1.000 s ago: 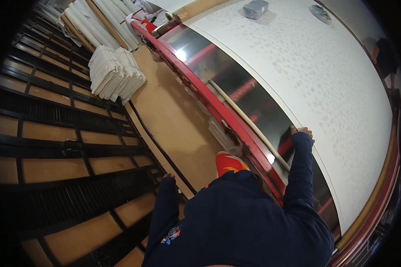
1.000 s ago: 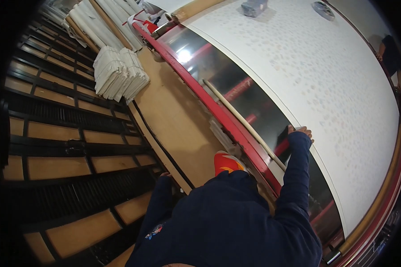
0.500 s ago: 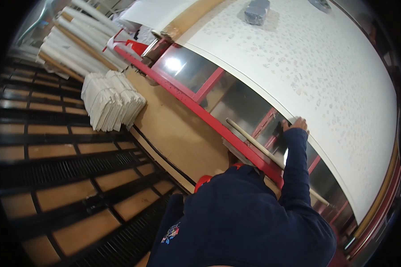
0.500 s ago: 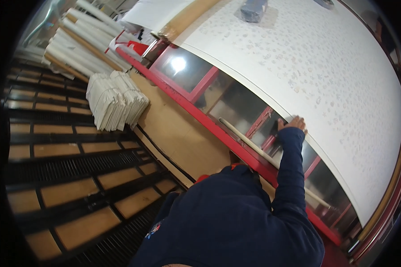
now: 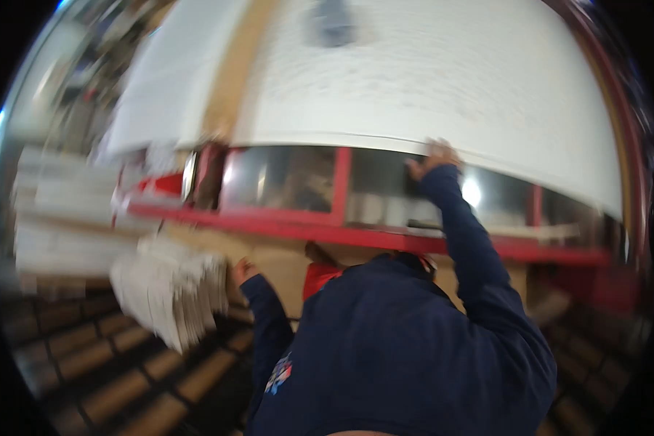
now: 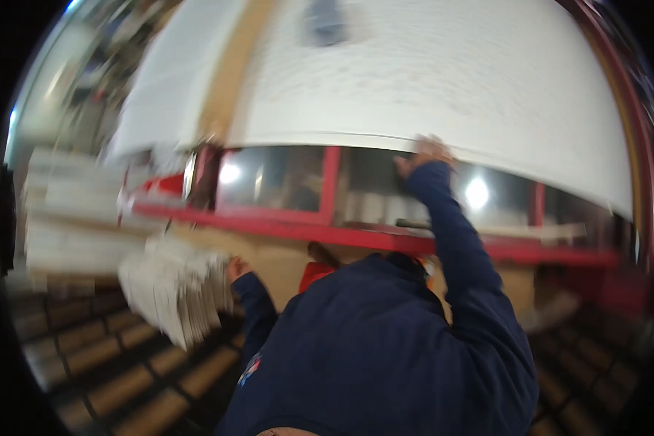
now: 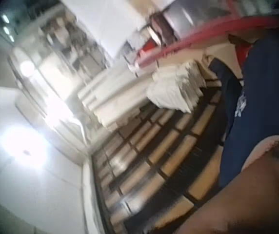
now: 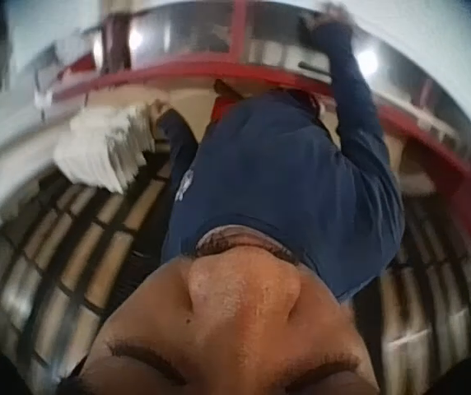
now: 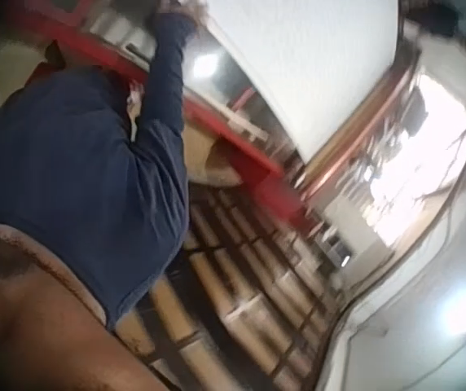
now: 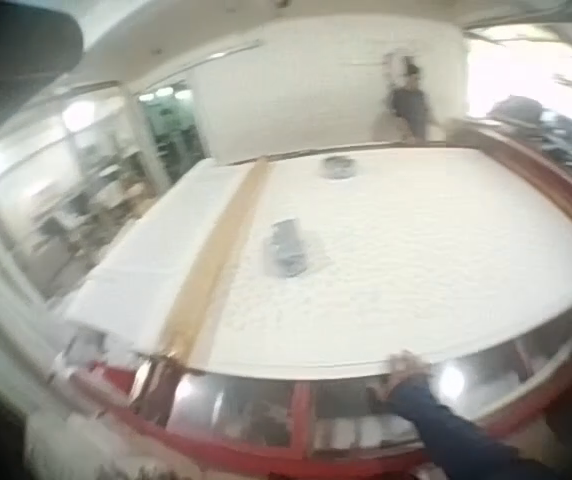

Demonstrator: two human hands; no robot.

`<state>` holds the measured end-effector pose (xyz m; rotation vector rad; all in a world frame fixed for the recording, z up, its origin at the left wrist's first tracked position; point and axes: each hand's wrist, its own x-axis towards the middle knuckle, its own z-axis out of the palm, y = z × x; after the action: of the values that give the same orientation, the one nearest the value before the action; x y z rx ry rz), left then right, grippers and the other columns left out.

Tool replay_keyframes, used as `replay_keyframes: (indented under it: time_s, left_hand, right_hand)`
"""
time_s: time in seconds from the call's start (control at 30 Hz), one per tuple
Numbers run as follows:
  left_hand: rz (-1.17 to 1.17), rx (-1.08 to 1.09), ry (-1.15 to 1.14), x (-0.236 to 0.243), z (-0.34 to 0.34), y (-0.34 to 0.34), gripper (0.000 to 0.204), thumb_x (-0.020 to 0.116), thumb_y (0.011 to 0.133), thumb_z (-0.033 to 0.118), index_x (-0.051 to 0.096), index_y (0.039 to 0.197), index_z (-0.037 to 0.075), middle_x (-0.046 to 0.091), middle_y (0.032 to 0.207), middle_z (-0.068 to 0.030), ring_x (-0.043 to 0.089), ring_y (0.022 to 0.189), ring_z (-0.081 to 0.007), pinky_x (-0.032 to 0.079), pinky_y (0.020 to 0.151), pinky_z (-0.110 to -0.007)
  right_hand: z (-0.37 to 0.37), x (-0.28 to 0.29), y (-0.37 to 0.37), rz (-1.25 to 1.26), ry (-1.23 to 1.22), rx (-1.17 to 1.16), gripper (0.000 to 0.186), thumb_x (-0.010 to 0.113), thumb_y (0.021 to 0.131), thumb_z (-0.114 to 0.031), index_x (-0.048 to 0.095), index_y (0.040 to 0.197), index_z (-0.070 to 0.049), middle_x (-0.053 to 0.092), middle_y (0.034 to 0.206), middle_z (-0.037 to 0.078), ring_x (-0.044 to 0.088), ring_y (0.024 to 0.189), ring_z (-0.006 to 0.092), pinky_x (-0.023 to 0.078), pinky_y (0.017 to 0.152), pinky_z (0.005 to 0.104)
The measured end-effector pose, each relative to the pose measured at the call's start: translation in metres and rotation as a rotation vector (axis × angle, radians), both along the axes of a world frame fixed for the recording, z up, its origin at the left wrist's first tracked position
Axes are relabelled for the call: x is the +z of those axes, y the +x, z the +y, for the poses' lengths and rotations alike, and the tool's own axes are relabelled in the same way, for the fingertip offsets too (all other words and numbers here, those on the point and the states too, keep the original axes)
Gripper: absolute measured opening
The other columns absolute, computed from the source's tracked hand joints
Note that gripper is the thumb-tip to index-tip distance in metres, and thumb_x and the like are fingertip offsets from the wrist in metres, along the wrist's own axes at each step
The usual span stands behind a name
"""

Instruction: Operator is feeding fabric into a large format printing machine and managing the output roll.

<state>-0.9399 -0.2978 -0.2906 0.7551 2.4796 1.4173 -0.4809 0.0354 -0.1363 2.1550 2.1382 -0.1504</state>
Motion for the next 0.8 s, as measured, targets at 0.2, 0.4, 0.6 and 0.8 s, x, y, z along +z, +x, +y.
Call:
replay_keyframes:
  time_s: [0.2, 0.4, 0.6, 0.8]
  left_hand:
    - [0.49, -0.569, 0.032, 0.075, 0.149, -0.107, 0.025, 0.069, 0.079, 0.01, 0.066, 0.103, 0.003, 0.063, 0.1, -0.0158, 0.063, 0.091, -0.0292, 0.052, 0.083, -0.038]
    - [0.681, -0.714, -0.003, 0.132, 0.241, -0.136, 0.028, 0.066, 0.075, 0.006, 0.067, 0.103, 0.004, 0.062, 0.103, -0.0166, 0.061, 0.097, -0.0333, 0.05, 0.087, -0.042]
    - [0.808, -1.011, 0.07, 0.149, 0.269, -0.054, 0.04, 0.067, 0.072, 0.009, 0.065, 0.112, 0.005, 0.061, 0.113, -0.0151, 0.058, 0.106, -0.0341, 0.045, 0.094, -0.047]
    - [0.889, -1.073, -0.156, 0.128, 0.32, 0.0, 0.076, 0.07, 0.077, 0.024, 0.039, 0.144, 0.006, 0.036, 0.15, -0.0164, 0.034, 0.138, -0.0362, 0.027, 0.114, -0.05]
  right_hand:
    - [-0.012, -0.029, -0.111, 0.18, -0.029, -0.277, 0.084, 0.046, 0.09, -0.06, 0.024, 0.153, -0.009, 0.015, 0.159, 0.021, 0.011, 0.147, 0.0411, 0.005, 0.118, 0.0576]
    - [-0.024, -0.035, -0.122, 0.23, 0.189, -0.324, 0.086, 0.051, 0.088, -0.057, 0.026, 0.151, -0.005, 0.017, 0.157, 0.025, 0.009, 0.146, 0.0426, 0.003, 0.119, 0.0531]
    - [-0.025, -0.031, -0.126, 0.279, 0.175, -0.351, 0.088, 0.053, 0.085, -0.054, 0.025, 0.151, -0.002, 0.02, 0.156, 0.026, 0.01, 0.146, 0.0434, 0.001, 0.118, 0.056]
    - [-0.027, -0.025, -0.124, 0.305, 0.187, -0.298, 0.078, 0.05, 0.089, -0.054, 0.028, 0.152, -0.014, 0.016, 0.158, 0.024, 0.01, 0.147, 0.0414, 0.001, 0.117, 0.057]
